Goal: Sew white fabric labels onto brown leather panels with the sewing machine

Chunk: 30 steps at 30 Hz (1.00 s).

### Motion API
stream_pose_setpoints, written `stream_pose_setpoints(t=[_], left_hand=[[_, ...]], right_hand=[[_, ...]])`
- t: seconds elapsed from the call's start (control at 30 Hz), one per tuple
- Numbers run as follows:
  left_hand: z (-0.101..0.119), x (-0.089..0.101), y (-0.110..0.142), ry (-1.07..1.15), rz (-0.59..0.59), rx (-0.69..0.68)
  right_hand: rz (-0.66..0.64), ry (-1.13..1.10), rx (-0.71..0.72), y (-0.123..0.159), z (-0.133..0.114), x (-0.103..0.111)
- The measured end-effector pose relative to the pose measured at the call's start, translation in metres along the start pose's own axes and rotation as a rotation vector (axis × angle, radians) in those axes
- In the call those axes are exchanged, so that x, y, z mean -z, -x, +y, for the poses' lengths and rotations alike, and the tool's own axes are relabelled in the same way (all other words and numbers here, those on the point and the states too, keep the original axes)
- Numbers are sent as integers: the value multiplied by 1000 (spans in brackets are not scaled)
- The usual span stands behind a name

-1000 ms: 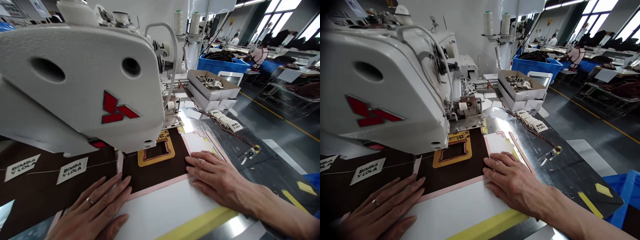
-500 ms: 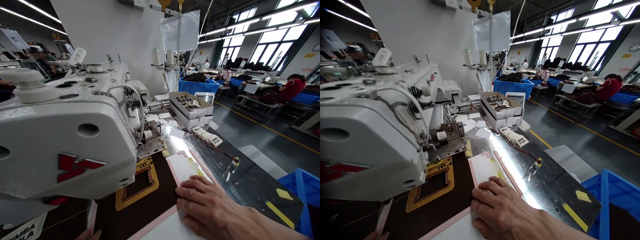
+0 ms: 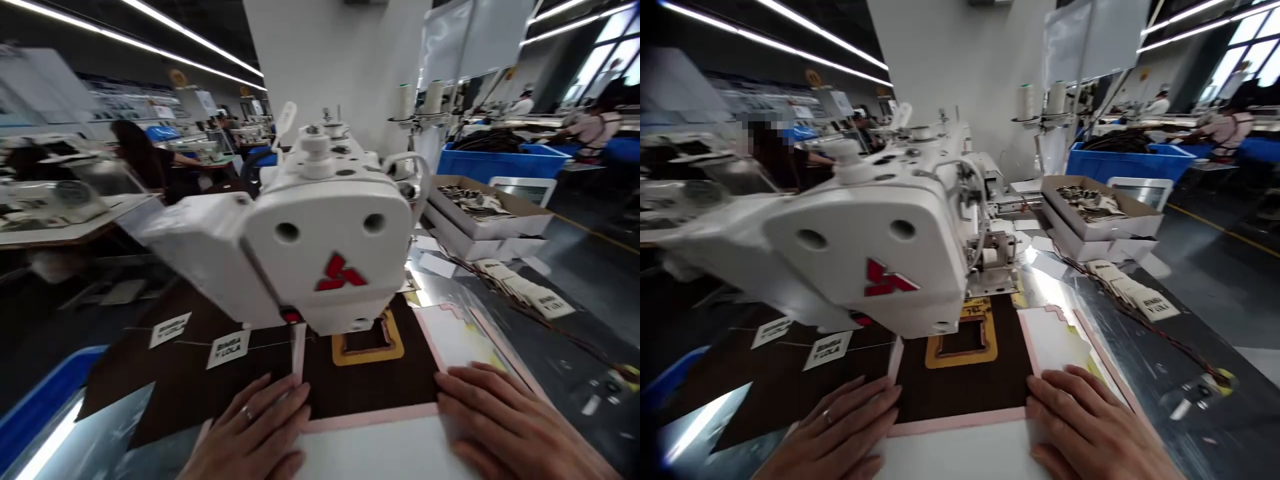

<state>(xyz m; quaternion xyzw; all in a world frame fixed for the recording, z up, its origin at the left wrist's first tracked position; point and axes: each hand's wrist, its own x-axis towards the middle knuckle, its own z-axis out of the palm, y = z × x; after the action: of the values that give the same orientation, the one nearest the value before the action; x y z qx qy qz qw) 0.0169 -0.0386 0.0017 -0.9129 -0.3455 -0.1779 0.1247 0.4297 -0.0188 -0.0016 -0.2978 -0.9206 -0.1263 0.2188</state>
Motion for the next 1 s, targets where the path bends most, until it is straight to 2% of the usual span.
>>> stream_pose_setpoints(t=[0.1, 0.23, 0.5, 0.63, 0.73, 1.0], left_hand=[[6, 16, -6, -44, -89, 11], [8, 20, -5, -86, -88, -6], [6, 19, -7, -35, -97, -28], [10, 15, -5, 100, -103, 79], [13, 13, -3, 150, -87, 131], [10, 16, -3, 155, -122, 52]], right_hand=[[54, 35, 59, 9, 4, -13], [43, 67, 75, 14, 5, -19], [21, -5, 23, 5, 1, -6], [-66, -92, -31, 7, 1, -1], [-85, -127, -52, 9, 0, -1], [-82, -100, -84, 7, -6, 0]])
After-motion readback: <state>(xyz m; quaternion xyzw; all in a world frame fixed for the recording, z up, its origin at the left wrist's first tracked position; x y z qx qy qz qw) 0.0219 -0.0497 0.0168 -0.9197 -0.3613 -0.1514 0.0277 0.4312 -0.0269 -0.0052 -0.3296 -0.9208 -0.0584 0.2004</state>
